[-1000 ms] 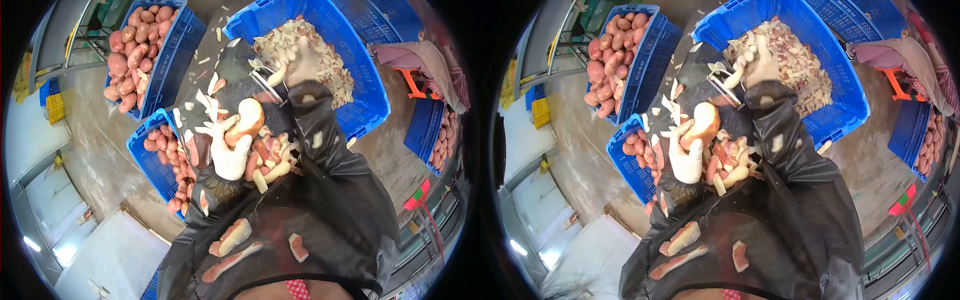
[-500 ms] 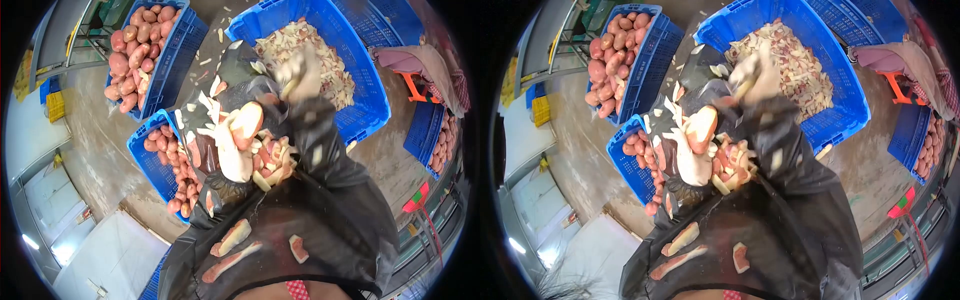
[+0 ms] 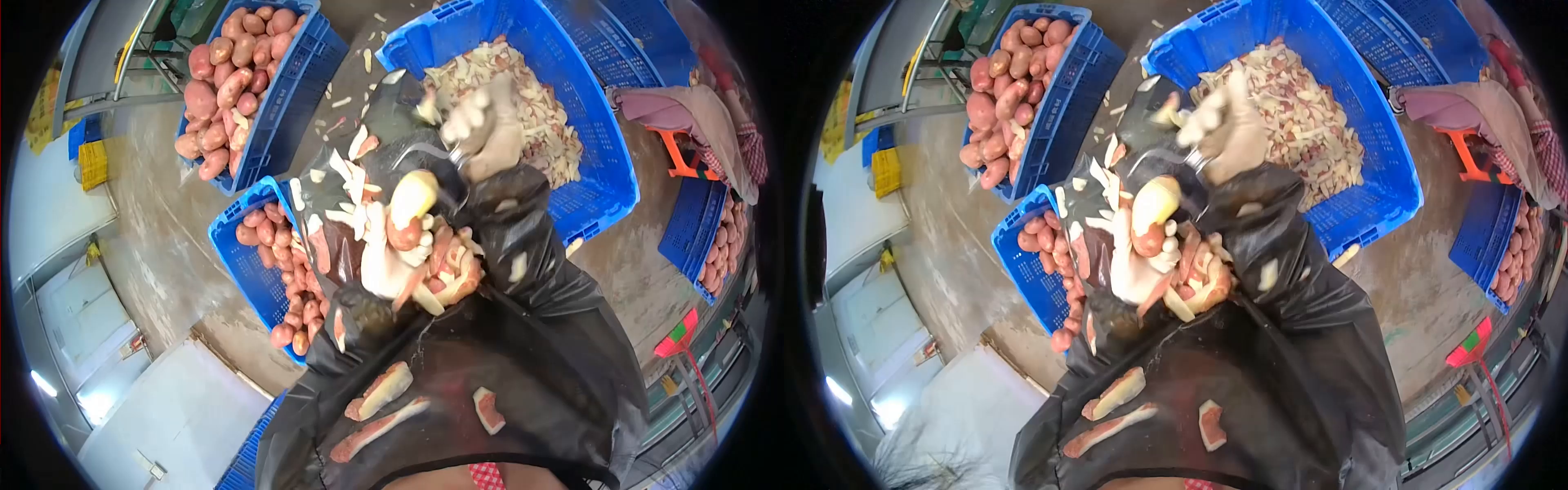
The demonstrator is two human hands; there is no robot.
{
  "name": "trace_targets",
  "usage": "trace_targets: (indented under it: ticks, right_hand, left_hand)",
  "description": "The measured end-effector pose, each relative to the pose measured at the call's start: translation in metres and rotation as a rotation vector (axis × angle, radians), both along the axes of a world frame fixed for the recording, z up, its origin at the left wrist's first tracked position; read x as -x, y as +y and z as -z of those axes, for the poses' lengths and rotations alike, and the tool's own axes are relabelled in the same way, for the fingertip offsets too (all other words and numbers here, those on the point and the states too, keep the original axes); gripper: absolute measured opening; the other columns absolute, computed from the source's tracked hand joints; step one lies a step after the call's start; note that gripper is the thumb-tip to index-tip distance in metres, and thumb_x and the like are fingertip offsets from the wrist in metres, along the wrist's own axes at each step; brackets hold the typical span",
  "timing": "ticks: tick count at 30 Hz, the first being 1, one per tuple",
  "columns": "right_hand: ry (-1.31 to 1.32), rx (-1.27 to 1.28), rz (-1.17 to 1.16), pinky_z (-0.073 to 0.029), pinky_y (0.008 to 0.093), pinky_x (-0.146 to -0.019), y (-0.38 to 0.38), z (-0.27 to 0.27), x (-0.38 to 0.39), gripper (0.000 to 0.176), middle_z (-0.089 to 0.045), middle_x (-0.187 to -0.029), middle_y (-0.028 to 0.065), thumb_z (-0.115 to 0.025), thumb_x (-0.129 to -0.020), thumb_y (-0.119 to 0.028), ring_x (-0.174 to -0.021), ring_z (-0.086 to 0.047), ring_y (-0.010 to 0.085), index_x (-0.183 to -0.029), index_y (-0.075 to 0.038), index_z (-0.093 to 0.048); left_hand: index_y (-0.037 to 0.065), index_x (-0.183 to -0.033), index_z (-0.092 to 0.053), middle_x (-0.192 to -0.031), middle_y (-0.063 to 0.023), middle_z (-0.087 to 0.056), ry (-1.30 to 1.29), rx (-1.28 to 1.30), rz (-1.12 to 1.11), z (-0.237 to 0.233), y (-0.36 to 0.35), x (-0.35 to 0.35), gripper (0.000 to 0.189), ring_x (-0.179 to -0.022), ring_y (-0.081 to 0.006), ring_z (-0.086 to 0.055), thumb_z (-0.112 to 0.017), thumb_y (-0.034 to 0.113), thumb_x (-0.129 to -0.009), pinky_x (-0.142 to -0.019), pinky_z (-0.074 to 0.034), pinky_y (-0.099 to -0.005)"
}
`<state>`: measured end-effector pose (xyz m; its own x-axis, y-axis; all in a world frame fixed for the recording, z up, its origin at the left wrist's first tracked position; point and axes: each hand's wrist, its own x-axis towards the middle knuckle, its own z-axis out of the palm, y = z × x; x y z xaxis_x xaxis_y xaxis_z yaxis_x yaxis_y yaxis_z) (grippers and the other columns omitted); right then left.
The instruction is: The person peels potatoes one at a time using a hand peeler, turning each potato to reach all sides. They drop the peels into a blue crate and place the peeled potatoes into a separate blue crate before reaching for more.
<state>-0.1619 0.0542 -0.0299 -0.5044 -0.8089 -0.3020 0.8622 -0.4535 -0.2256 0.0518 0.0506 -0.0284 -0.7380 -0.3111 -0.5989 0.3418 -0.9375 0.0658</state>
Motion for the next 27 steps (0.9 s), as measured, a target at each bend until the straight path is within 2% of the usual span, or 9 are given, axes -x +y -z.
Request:
trace_targets:
  ticks: [4, 7, 11, 13, 15, 18, 21, 23, 27]
  right_hand:
    - [-0.034, -0.012, -0.167, -0.045, 0.0364, -0.048, 0.004, -0.02, -0.034, 0.039, -0.045, -0.057, 0.0044, -0.046, -0.091, -0.04, -0.049, -0.051, 0.0224, -0.071, -0.006, -0.045]
    - [0.174, -0.101, -0.338, -0.045, 0.0343, -0.049, 0.013, -0.037, -0.033, 0.038, -0.044, -0.056, 0.0039, -0.045, -0.092, -0.038, -0.049, -0.051, 0.0208, -0.071, -0.007, -0.044]
    - [0.075, -0.329, 0.029, -0.04, 0.0342, -0.045, 0.014, 0.035, 0.023, 0.037, -0.036, -0.054, -0.0005, -0.043, -0.093, -0.04, -0.045, -0.039, 0.017, -0.068, -0.012, -0.041]
    - [-0.013, -0.001, -0.118, -0.041, 0.0346, -0.045, 0.041, -0.014, 0.011, 0.036, -0.037, -0.052, 0.0001, -0.044, -0.092, -0.04, -0.046, -0.042, 0.0179, -0.07, -0.011, -0.042]
    - [0.174, -0.233, -0.163, -0.043, 0.0344, -0.047, 0.041, -0.04, -0.024, 0.037, -0.041, -0.053, 0.0019, -0.044, -0.092, -0.04, -0.048, -0.048, 0.0198, -0.072, -0.009, -0.043]
    - [0.021, -0.41, 0.058, -0.042, 0.0338, -0.047, 0.034, 0.024, 0.012, 0.038, -0.042, -0.053, 0.0015, -0.045, -0.092, -0.041, -0.046, -0.047, 0.02, -0.071, -0.009, -0.044]
    - [-0.008, 0.059, -0.184, -0.041, 0.0347, -0.046, 0.043, -0.022, -0.016, 0.039, -0.042, -0.053, 0.0001, -0.046, -0.091, -0.043, -0.046, -0.046, 0.0191, -0.069, -0.011, -0.046]
    - [0.038, -0.293, 0.02, -0.042, 0.0359, -0.046, 0.021, 0.005, -0.014, 0.036, -0.041, -0.054, -0.0023, -0.045, -0.091, -0.043, -0.046, -0.046, 0.0185, -0.071, -0.013, -0.047]
    - [-0.063, 0.183, -0.007, -0.044, 0.0361, -0.046, 0.028, -0.011, -0.013, 0.038, -0.046, -0.056, -0.0008, -0.042, -0.092, -0.043, -0.046, -0.048, 0.0179, -0.071, -0.012, -0.044]
  left_hand:
    - [-0.004, -0.125, -0.038, -0.114, -0.0174, -0.054, 0.176, 0.443, 0.402, -0.024, -0.019, -0.002, 0.061, -0.103, -0.0289, -0.056, -0.066, 0.023, -0.077, -0.09, -0.044, -0.0434]
    - [-0.002, -0.12, -0.045, -0.108, -0.0123, -0.058, -0.172, 0.958, 0.892, -0.034, -0.031, 0.001, 0.067, -0.101, -0.0185, -0.055, -0.077, 0.017, -0.064, -0.089, -0.044, -0.0326]
    - [0.003, -0.109, -0.053, -0.097, -0.008, -0.059, -0.422, 1.284, 0.608, -0.038, -0.014, 0.012, 0.057, -0.093, -0.0191, -0.055, -0.07, 0.007, -0.054, -0.082, -0.044, -0.0327]
    - [0.0, -0.103, -0.055, -0.097, -0.0097, -0.059, -0.52, 1.672, 0.635, -0.019, -0.013, 0.009, 0.046, -0.091, -0.0168, -0.055, -0.065, 0.004, -0.057, -0.081, -0.044, -0.03]
    - [0.003, -0.098, -0.058, -0.097, -0.0125, -0.059, -0.694, 1.978, 0.545, -0.037, 0.001, 0.023, 0.044, -0.09, -0.0274, -0.056, -0.065, 0.006, -0.055, -0.084, -0.042, -0.0365]
    - [0.003, -0.1, -0.058, -0.098, -0.0126, -0.058, -0.648, 1.923, 0.337, -0.025, 0.008, 0.02, 0.048, -0.097, -0.0292, -0.052, -0.066, 0.007, -0.053, -0.088, -0.039, -0.0381]
    - [0.004, -0.103, -0.057, -0.102, -0.0118, -0.055, -0.631, 1.881, 0.436, -0.028, 0.007, 0.008, 0.053, -0.1, -0.0268, -0.05, -0.068, 0.009, -0.052, -0.09, -0.038, -0.0374]
    - [0.003, -0.108, -0.055, -0.109, -0.0112, -0.052, -0.432, 1.611, 0.457, -0.034, 0.0, 0.008, 0.056, -0.101, -0.0238, -0.048, -0.069, 0.011, -0.054, -0.092, -0.036, -0.0365]
    - [-0.002, -0.118, -0.046, -0.116, -0.0156, -0.05, -0.185, 0.884, 0.101, -0.005, 0.008, 0.001, 0.07, -0.107, -0.0234, -0.049, -0.074, 0.02, -0.057, -0.091, -0.04, -0.0377]
